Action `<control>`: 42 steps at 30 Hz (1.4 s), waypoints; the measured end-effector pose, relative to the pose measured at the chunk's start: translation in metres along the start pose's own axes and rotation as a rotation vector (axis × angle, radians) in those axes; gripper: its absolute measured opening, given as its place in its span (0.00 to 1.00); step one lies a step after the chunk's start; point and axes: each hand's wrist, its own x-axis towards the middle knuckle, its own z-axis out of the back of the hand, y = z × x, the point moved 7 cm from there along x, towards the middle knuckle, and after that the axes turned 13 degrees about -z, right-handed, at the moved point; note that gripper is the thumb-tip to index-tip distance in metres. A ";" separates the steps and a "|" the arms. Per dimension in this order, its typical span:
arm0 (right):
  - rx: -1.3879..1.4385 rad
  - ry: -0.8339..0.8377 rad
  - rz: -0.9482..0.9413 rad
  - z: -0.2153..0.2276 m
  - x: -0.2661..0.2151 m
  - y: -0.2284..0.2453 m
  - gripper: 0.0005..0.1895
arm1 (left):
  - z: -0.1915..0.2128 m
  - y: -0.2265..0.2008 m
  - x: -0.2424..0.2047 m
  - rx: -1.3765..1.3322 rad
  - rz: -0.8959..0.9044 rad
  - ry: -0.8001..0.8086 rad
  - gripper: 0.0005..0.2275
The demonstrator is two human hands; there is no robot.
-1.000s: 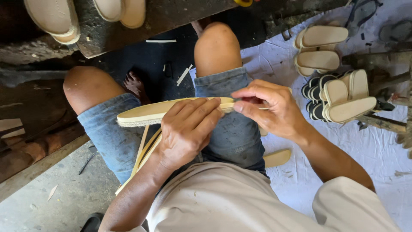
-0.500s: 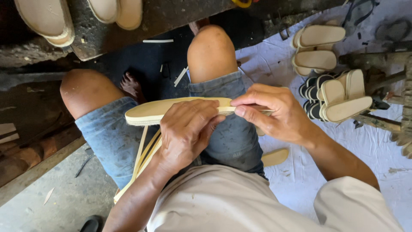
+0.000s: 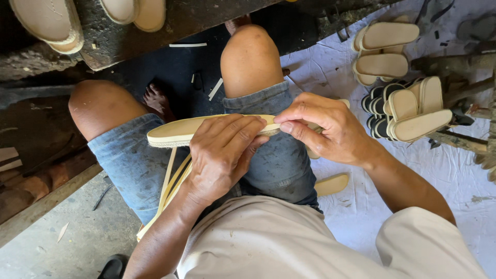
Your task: The person sits on the floor and wraps thin beige strips around the edge of a sandal sole. They use their hands to press the strips into place and occasionally use scissors to trim the excess material. The person works on one sole at a time, handling the strips and the sole directly.
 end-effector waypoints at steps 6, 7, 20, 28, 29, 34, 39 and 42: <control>0.014 -0.021 0.016 -0.002 -0.003 0.000 0.07 | 0.001 -0.001 -0.002 -0.024 0.040 -0.081 0.08; 0.014 -0.021 0.017 0.000 -0.004 0.002 0.07 | 0.001 -0.001 -0.003 -0.023 0.041 -0.080 0.08; -0.191 -0.018 0.142 0.000 -0.009 0.036 0.10 | 0.011 -0.007 0.006 -0.091 0.000 -0.043 0.07; -0.382 0.012 0.184 -0.009 -0.014 0.023 0.17 | 0.009 -0.006 0.001 -0.079 0.000 -0.062 0.08; -0.384 0.017 0.186 -0.009 -0.013 0.024 0.16 | 0.009 -0.006 0.001 -0.084 0.001 -0.063 0.08; -0.418 -0.008 0.202 -0.009 -0.013 0.026 0.15 | 0.008 -0.006 0.001 -0.082 -0.010 -0.063 0.08; -0.434 -0.033 0.240 -0.008 -0.014 0.026 0.17 | 0.006 -0.005 -0.002 -0.089 -0.009 -0.086 0.09; -0.447 -0.012 0.232 -0.008 -0.014 0.026 0.14 | 0.003 -0.004 -0.010 -0.108 -0.040 -0.028 0.08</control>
